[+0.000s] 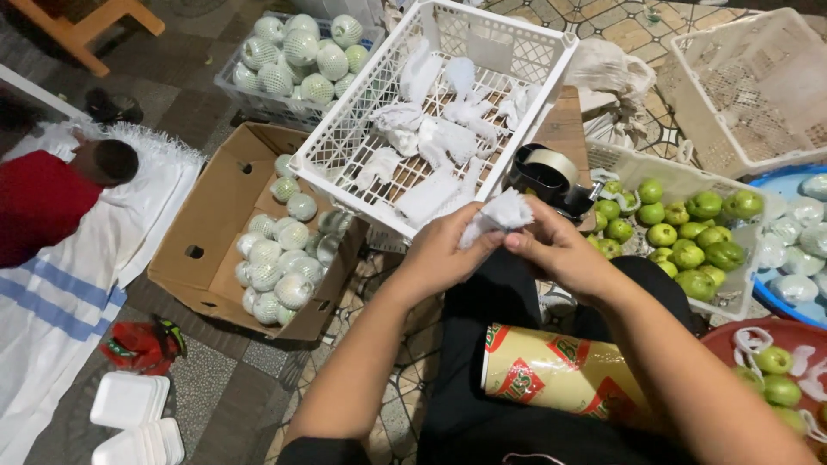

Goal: A person is manually wrapping individual green fruits in white foam protective nets and placing them into a tray on the floor.

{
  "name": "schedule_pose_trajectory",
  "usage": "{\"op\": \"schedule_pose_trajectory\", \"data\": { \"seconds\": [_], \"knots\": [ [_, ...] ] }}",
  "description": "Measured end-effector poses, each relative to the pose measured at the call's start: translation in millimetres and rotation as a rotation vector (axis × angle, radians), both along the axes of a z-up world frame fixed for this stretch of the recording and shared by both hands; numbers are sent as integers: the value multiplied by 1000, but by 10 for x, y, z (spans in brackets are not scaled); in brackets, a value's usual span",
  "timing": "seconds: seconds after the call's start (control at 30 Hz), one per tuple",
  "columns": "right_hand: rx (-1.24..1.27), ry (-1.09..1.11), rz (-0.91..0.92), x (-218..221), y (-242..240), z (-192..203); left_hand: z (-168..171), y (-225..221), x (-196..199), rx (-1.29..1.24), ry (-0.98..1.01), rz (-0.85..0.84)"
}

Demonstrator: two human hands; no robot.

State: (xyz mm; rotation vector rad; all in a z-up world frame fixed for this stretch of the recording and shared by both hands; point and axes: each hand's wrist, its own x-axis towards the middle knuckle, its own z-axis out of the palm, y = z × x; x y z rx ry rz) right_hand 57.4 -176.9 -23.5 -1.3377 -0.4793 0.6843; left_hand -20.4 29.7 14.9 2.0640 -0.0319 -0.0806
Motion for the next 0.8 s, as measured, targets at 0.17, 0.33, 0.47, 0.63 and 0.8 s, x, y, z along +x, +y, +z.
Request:
{"op": "schedule_pose_trajectory", "data": {
  "seconds": [0.17, 0.33, 0.47, 0.63, 0.8],
  "knots": [
    [4, 14, -45, -27, -67, -11, 121, -28, 24, 315, -52, 93],
    [-4, 47, -84, -84, -29, 10, 124, -88, -5, 438, -175, 74],
    [34, 86, -132, -92, 19, -65, 51, -123, 24, 640, -399, 91],
    [53, 120, -215, -176, 121, 15, -62, -228, 81, 910, -757, 164],
    [104, 298, -260, -239, 190, 147, -74, -186, 112, 1082, -962, 162]
  ]
}}
